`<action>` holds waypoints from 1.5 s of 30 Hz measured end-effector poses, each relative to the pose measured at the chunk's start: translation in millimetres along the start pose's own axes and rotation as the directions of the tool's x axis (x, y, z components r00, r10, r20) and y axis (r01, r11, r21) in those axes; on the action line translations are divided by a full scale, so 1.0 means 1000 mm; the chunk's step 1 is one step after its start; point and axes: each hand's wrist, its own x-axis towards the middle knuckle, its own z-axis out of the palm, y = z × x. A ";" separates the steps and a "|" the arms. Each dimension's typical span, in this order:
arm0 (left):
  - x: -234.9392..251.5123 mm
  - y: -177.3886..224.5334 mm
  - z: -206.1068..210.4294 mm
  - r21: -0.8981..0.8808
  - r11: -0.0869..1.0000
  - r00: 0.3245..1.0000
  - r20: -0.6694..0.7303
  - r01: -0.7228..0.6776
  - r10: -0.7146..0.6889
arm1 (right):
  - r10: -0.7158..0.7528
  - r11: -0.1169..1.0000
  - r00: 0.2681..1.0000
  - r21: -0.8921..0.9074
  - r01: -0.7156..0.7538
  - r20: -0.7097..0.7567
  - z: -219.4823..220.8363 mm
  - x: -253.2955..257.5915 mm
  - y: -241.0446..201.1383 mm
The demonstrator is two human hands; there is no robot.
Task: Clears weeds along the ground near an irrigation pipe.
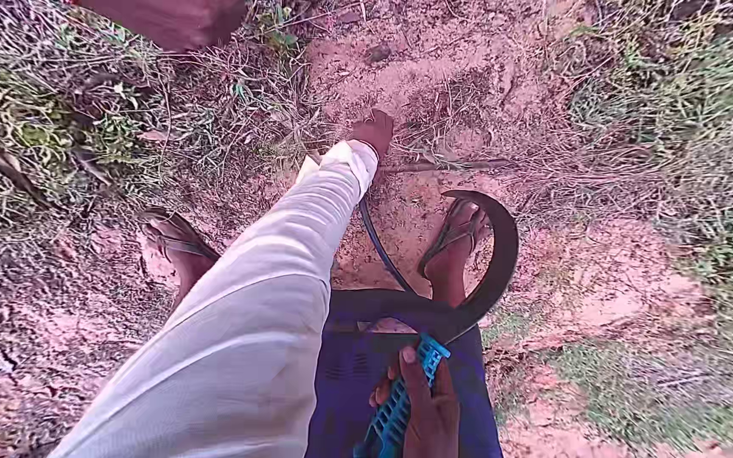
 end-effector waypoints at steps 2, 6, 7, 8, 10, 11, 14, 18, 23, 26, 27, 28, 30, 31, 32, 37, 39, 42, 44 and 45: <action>0.006 0.001 0.000 -0.082 0.995 0.996 0.074 0.061 -0.055 | -0.002 1.000 1.000 -0.008 0.002 -0.005 -0.001 0.000 0.001; -0.004 -0.014 0.013 0.005 0.998 0.979 0.196 -0.064 0.062 | 0.006 1.000 1.000 -0.006 -0.006 0.007 0.000 0.000 0.004; -0.013 -0.017 0.018 0.036 0.990 0.960 0.253 -0.138 0.124 | 0.008 1.000 1.000 -0.003 -0.007 0.012 0.000 0.000 0.005; -0.025 -0.020 0.026 0.052 0.976 0.938 0.292 -0.210 0.186 | 0.013 1.000 1.000 0.001 -0.013 0.015 -0.001 -0.001 0.005; -0.051 -0.023 0.046 0.040 0.957 0.929 0.253 -0.287 0.268 | 0.024 1.000 0.999 0.013 -0.024 0.025 -0.001 -0.002 0.003; -0.064 -0.020 0.050 0.009 0.957 0.936 0.214 -0.289 0.280 | 0.029 0.999 0.999 0.017 -0.030 0.028 -0.002 -0.002 0.001; -0.075 0.000 0.040 -0.113 0.967 0.968 0.084 -0.226 0.236 | 0.035 0.998 0.999 0.047 -0.036 0.035 -0.004 -0.004 -0.005; -0.021 0.066 -0.002 -0.092 0.954 0.957 0.020 -0.285 0.288 | 0.010 0.998 0.999 0.066 -0.013 0.041 -0.009 -0.001 -0.006; 0.038 0.118 -0.011 0.069 0.947 0.949 0.048 -0.315 0.312 | 0.044 0.996 0.999 0.071 -0.046 0.028 -0.020 -0.003 -0.016; 0.038 0.105 -0.020 0.021 0.988 0.988 0.046 -0.152 0.150 | 0.049 0.994 0.998 0.091 -0.052 0.038 -0.023 -0.002 -0.018; 0.036 0.095 -0.020 -0.004 0.994 0.991 0.079 -0.106 0.106 | 0.059 0.994 0.997 0.093 -0.063 0.041 -0.022 -0.003 -0.017; 0.033 0.085 -0.018 -0.003 0.996 0.990 0.113 -0.087 0.087 | 0.066 0.993 0.997 0.094 -0.070 0.049 -0.021 -0.003 -0.017; 0.021 0.065 -0.009 0.038 0.992 0.980 0.161 -0.123 0.116 | 0.070 0.993 0.996 0.090 -0.075 0.061 -0.018 -0.003 -0.016; 0.014 0.053 -0.001 0.053 0.988 0.977 0.167 -0.144 0.133 | 0.071 0.994 0.996 0.082 -0.076 0.056 -0.015 -0.003 -0.016; 0.005 0.039 0.009 0.064 0.987 0.975 0.173 -0.150 0.137 | 0.074 0.995 0.996 0.070 -0.077 0.043 -0.012 -0.003 -0.015; -0.064 -0.091 0.057 0.009 0.991 0.967 0.215 0.136 -0.134 | 0.014 0.999 1.000 -0.038 -0.014 0.003 -0.001 0.001 -0.005; -0.102 -0.160 0.073 -0.005 0.947 0.909 0.284 0.320 -0.305 | -0.008 0.994 1.000 -0.106 0.011 0.022 0.002 0.002 0.004; -0.148 -0.251 0.097 0.061 0.804 0.742 0.351 0.591 -0.571 | -0.045 0.983 0.999 -0.177 0.047 0.016 0.010 0.005 0.017; -0.167 -0.291 0.097 0.113 0.717 0.648 0.350 0.688 -0.677 | -0.069 0.976 0.998 -0.206 0.070 0.013 0.014 0.008 0.025; -0.174 -0.301 0.093 0.108 0.736 0.676 0.325 0.669 -0.662 | -0.078 0.972 0.997 -0.221 0.079 0.016 0.016 0.008 0.029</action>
